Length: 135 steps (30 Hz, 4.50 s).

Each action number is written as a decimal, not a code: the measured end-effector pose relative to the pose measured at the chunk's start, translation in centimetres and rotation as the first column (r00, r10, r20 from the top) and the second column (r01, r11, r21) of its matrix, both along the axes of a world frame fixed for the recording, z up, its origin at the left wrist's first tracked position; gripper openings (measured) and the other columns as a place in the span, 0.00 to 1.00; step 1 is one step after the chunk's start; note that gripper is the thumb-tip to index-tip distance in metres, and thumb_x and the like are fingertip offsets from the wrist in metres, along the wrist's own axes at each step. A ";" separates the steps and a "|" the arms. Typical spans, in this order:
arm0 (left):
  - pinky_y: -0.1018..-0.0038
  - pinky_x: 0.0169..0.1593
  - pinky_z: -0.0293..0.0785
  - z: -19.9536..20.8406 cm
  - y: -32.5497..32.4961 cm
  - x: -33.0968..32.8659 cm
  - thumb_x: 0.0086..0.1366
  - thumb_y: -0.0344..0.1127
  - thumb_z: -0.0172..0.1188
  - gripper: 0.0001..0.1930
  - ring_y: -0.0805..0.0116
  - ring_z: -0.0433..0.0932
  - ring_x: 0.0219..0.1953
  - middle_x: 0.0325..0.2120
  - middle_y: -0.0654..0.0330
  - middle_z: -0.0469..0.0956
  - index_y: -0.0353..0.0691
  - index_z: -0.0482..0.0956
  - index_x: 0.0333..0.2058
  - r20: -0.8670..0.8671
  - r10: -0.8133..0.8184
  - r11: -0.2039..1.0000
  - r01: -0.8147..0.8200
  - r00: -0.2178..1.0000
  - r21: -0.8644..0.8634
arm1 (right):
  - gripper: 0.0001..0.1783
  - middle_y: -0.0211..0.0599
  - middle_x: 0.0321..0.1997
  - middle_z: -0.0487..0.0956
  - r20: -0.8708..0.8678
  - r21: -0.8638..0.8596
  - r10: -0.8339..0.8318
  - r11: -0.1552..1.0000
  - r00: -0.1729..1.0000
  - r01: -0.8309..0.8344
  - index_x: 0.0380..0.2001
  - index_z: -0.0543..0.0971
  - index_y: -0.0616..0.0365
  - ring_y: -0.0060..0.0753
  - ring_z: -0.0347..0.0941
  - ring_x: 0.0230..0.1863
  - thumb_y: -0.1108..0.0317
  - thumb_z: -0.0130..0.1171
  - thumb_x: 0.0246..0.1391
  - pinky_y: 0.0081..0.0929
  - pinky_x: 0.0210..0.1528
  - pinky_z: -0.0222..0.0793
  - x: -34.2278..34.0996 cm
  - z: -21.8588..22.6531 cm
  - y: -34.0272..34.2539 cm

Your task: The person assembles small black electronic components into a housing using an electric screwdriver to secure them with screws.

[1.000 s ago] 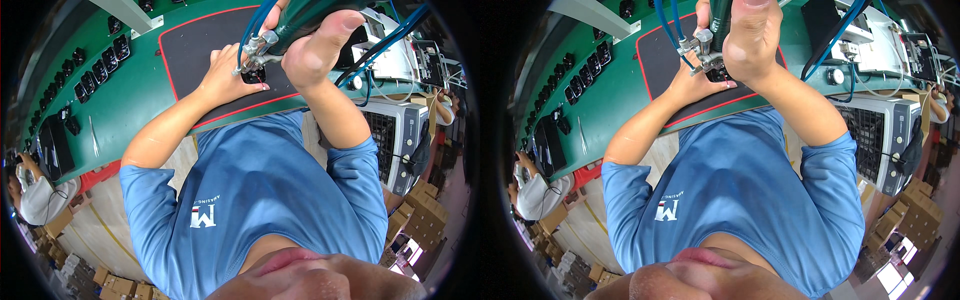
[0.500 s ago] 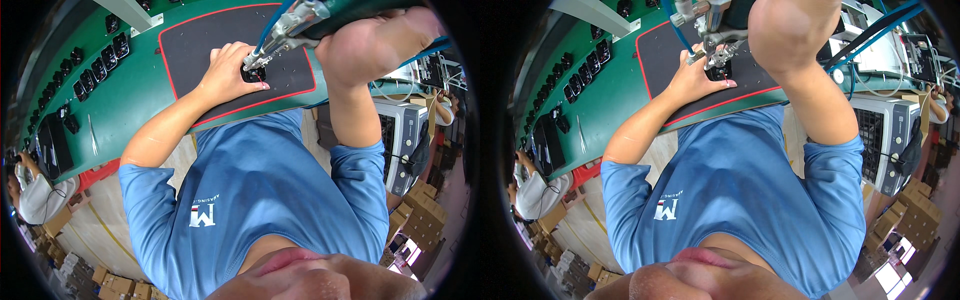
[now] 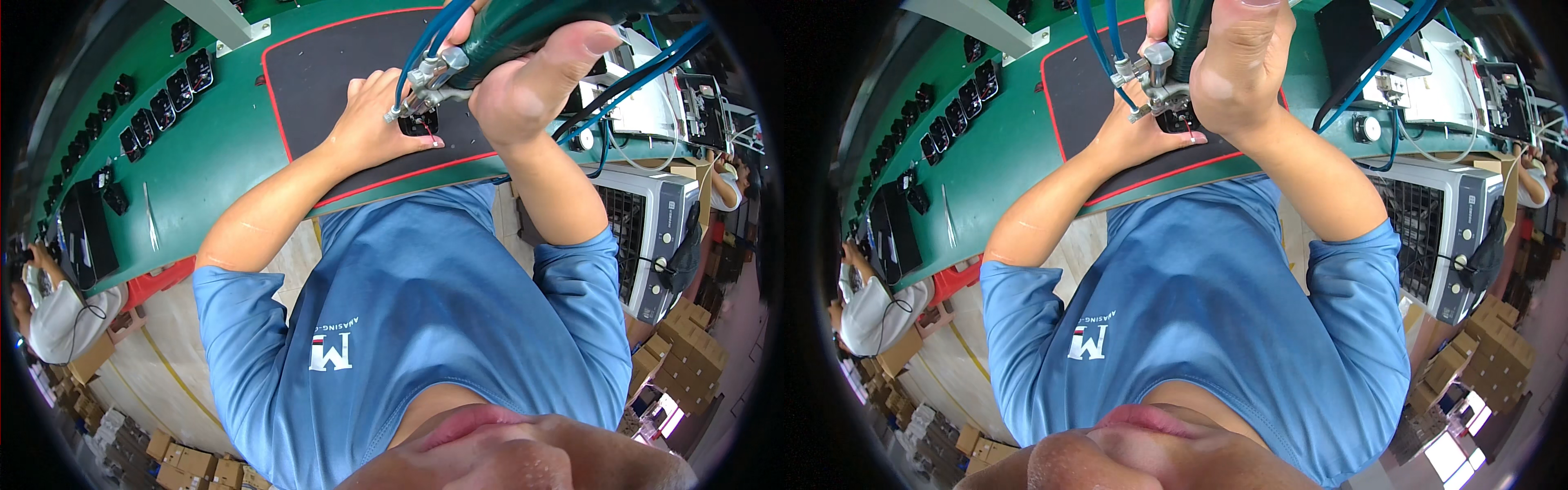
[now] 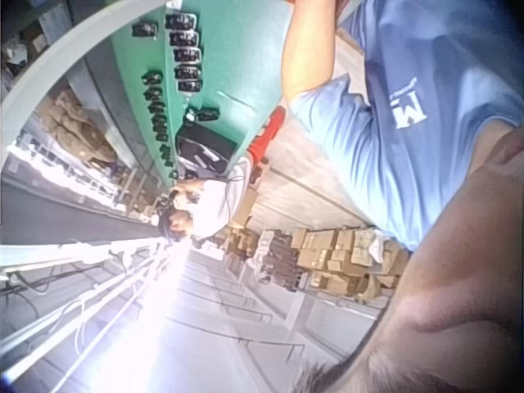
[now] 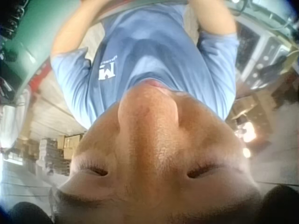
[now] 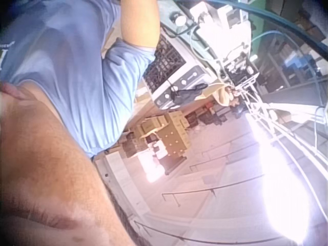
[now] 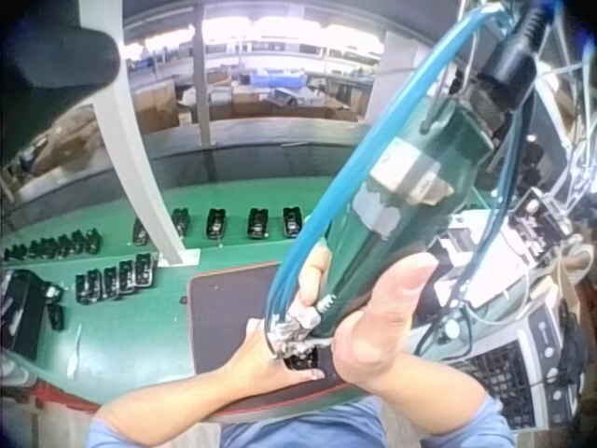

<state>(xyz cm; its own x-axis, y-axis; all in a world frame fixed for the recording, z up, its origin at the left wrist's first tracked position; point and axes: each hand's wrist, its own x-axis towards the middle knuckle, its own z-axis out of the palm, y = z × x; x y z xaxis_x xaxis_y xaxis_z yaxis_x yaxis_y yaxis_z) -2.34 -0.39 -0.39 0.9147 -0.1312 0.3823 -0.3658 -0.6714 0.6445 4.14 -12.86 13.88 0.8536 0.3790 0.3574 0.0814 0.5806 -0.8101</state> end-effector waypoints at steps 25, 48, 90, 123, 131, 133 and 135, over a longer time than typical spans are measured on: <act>0.60 0.55 0.61 -0.3 0.3 0.2 0.45 0.55 0.81 0.43 0.54 0.71 0.53 0.47 0.57 0.75 0.45 0.75 0.59 -0.067 -0.019 0.999 0.017 0.998 -0.031 | 0.51 0.35 0.27 0.76 0.078 0.064 0.029 0.997 0.997 -0.034 0.53 0.73 0.65 0.24 0.72 0.25 0.21 0.45 0.59 0.20 0.28 0.70 0.8 -1.6 1.1; 0.41 0.63 0.66 3.2 40.7 -0.1 0.49 0.34 0.80 0.49 0.52 0.69 0.67 0.67 0.62 0.65 0.60 0.62 0.68 -0.134 0.855 0.403 -0.478 0.501 0.780 | 0.56 0.34 0.26 0.69 0.307 -0.292 -0.165 0.921 0.937 0.258 0.57 0.69 0.66 0.24 0.66 0.22 0.16 0.37 0.58 0.22 0.26 0.68 3.3 -0.7 -6.6; 0.59 0.56 0.65 0.1 1.1 0.9 0.51 0.52 0.78 0.41 0.53 0.72 0.56 0.52 0.55 0.73 0.42 0.73 0.60 0.103 -0.106 0.987 0.092 0.989 0.135 | 0.49 0.35 0.29 0.76 0.132 0.022 -0.058 0.998 0.990 0.055 0.55 0.72 0.63 0.24 0.71 0.25 0.22 0.40 0.62 0.21 0.30 0.68 0.4 -0.6 -1.9; 0.61 0.55 0.62 0.3 0.4 0.2 0.44 0.55 0.82 0.44 0.56 0.73 0.52 0.50 0.57 0.76 0.43 0.76 0.57 0.011 0.050 0.998 -0.051 0.999 0.036 | 0.58 0.32 0.28 0.75 0.095 -0.008 -0.145 0.989 0.985 0.146 0.53 0.73 0.67 0.21 0.71 0.26 0.15 0.32 0.57 0.18 0.28 0.68 0.4 0.8 -1.1; 0.60 0.54 0.64 -0.3 0.7 0.5 0.46 0.54 0.81 0.41 0.53 0.76 0.49 0.49 0.57 0.76 0.42 0.76 0.56 -0.074 0.000 0.998 -0.005 0.997 -0.066 | 0.55 0.34 0.29 0.77 0.242 0.060 -0.050 0.998 0.969 0.036 0.48 0.74 0.63 0.24 0.72 0.26 0.15 0.36 0.56 0.20 0.31 0.70 0.7 -1.0 -1.7; 0.60 0.55 0.64 -0.1 0.6 0.3 0.46 0.54 0.81 0.41 0.54 0.75 0.50 0.49 0.57 0.76 0.43 0.76 0.56 -0.027 0.010 0.999 -0.011 1.000 -0.035 | 0.53 0.35 0.30 0.77 -0.169 0.089 -0.016 0.996 0.985 0.032 0.46 0.74 0.61 0.26 0.73 0.26 0.15 0.37 0.56 0.22 0.31 0.70 -0.3 -0.7 -1.5; 0.60 0.57 0.62 -0.2 0.8 0.5 0.46 0.52 0.81 0.41 0.55 0.74 0.53 0.49 0.58 0.76 0.44 0.76 0.57 -0.031 -0.010 1.000 0.010 0.999 -0.007 | 0.52 0.35 0.30 0.77 -0.023 0.125 0.013 0.992 1.000 -0.010 0.47 0.74 0.61 0.26 0.73 0.25 0.17 0.35 0.58 0.22 0.29 0.70 0.7 -0.2 -1.1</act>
